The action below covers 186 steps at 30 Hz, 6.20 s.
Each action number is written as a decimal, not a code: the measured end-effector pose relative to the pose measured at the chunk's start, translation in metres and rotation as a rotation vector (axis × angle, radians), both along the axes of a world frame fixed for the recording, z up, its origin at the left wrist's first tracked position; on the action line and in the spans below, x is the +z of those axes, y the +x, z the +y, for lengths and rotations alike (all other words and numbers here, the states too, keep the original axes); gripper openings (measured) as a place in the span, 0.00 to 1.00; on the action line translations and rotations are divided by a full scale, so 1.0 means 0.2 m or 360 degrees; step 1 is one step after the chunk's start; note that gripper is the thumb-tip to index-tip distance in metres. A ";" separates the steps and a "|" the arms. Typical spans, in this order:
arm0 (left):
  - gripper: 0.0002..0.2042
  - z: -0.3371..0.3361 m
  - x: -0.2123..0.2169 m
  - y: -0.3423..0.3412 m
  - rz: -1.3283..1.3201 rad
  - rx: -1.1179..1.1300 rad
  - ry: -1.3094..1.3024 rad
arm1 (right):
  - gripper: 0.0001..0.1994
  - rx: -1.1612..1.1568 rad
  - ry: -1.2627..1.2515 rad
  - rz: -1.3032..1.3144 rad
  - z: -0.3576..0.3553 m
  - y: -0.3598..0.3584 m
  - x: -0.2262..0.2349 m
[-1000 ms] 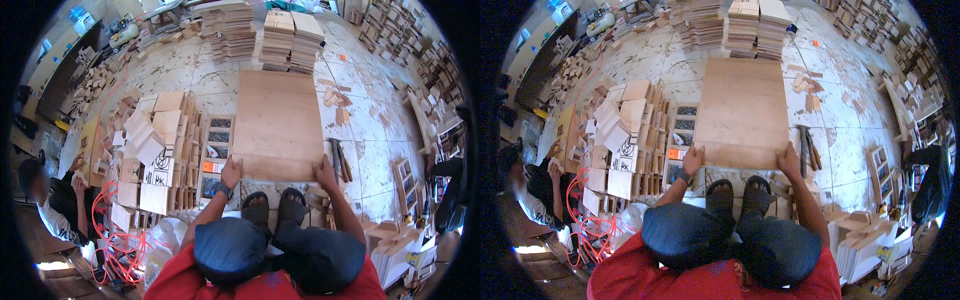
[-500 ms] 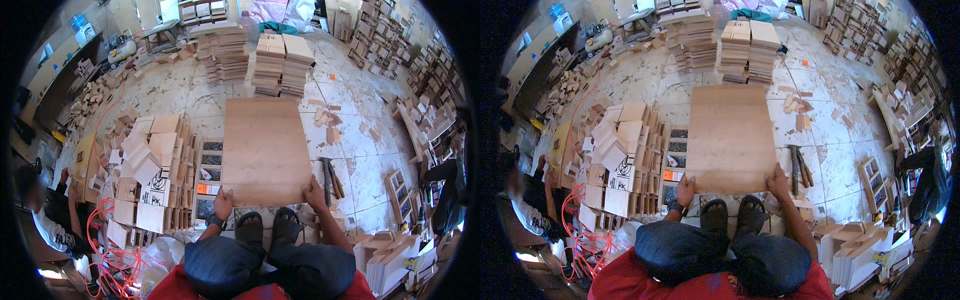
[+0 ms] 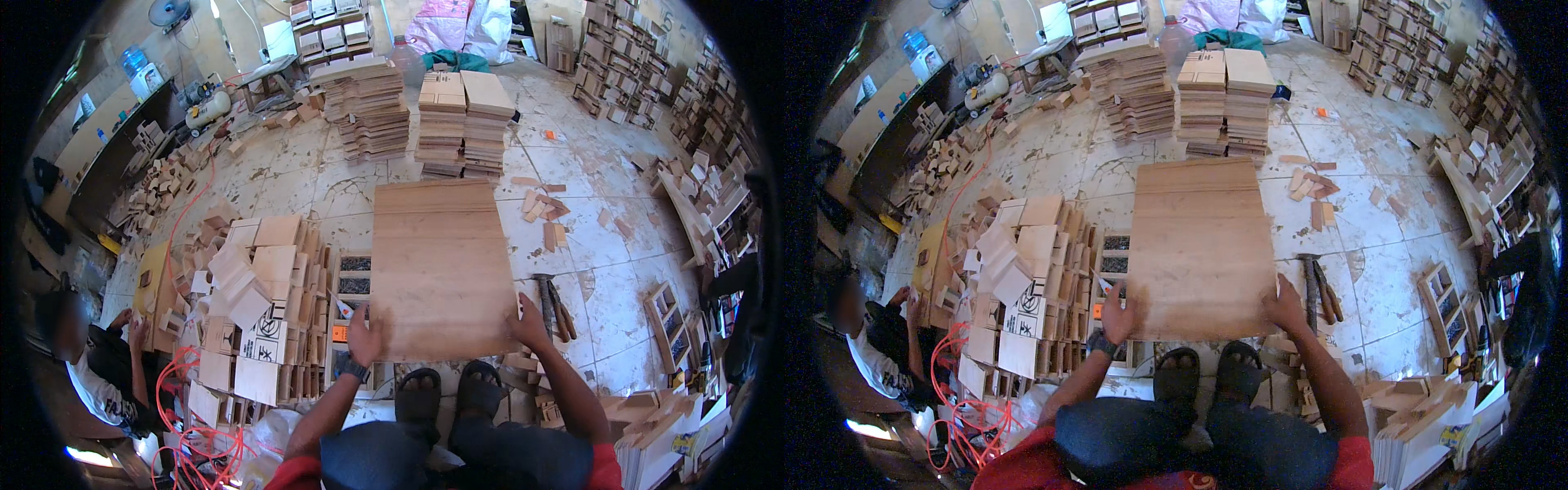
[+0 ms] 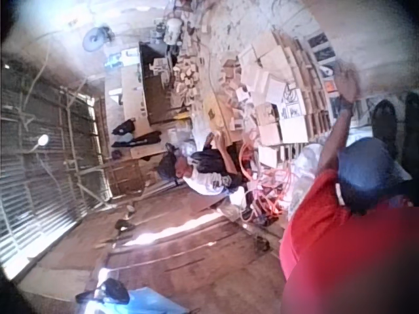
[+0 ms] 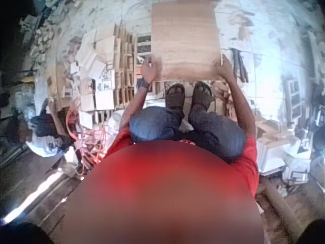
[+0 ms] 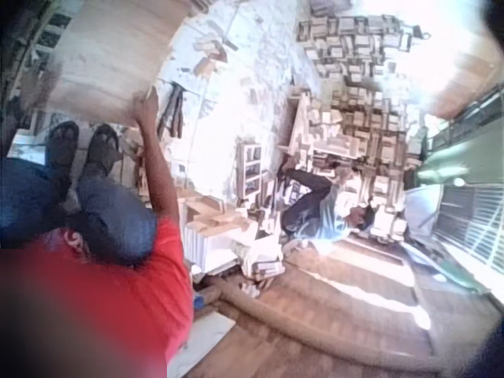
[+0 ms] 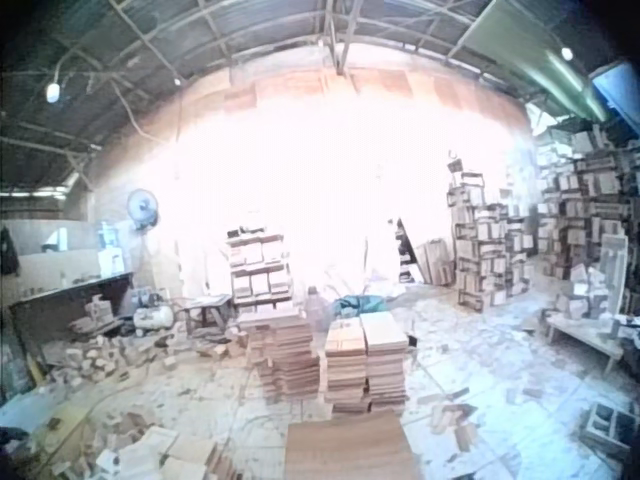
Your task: The person sits on the floor and sorts small wooden pieces into piles on a larger board. They then stand, move the sorted pieces, and plug in a power drill before attaching a drill bit.
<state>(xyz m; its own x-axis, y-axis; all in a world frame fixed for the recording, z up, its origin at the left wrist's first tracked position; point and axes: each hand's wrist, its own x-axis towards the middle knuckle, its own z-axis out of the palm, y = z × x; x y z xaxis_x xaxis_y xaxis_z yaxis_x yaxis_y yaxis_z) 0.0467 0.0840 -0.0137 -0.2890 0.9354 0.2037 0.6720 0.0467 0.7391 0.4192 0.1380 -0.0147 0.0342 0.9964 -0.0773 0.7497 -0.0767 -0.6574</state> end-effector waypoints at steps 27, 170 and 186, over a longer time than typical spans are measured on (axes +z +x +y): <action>0.06 2.33 0.80 0.31 -0.2031 0.0005 0.0186 | 0.28 -0.0069 0.0199 -0.0108 0.17 -0.20 0.01; 0.15 2.54 0.77 0.36 -0.0191 -0.0308 0.0125 | 0.18 0.0065 0.0121 0.0860 0.08 -0.29 -0.04; 0.18 1.65 0.11 0.63 -0.0228 -0.0594 -0.0188 | 0.15 -0.0433 0.0480 0.0906 -0.17 -0.17 0.00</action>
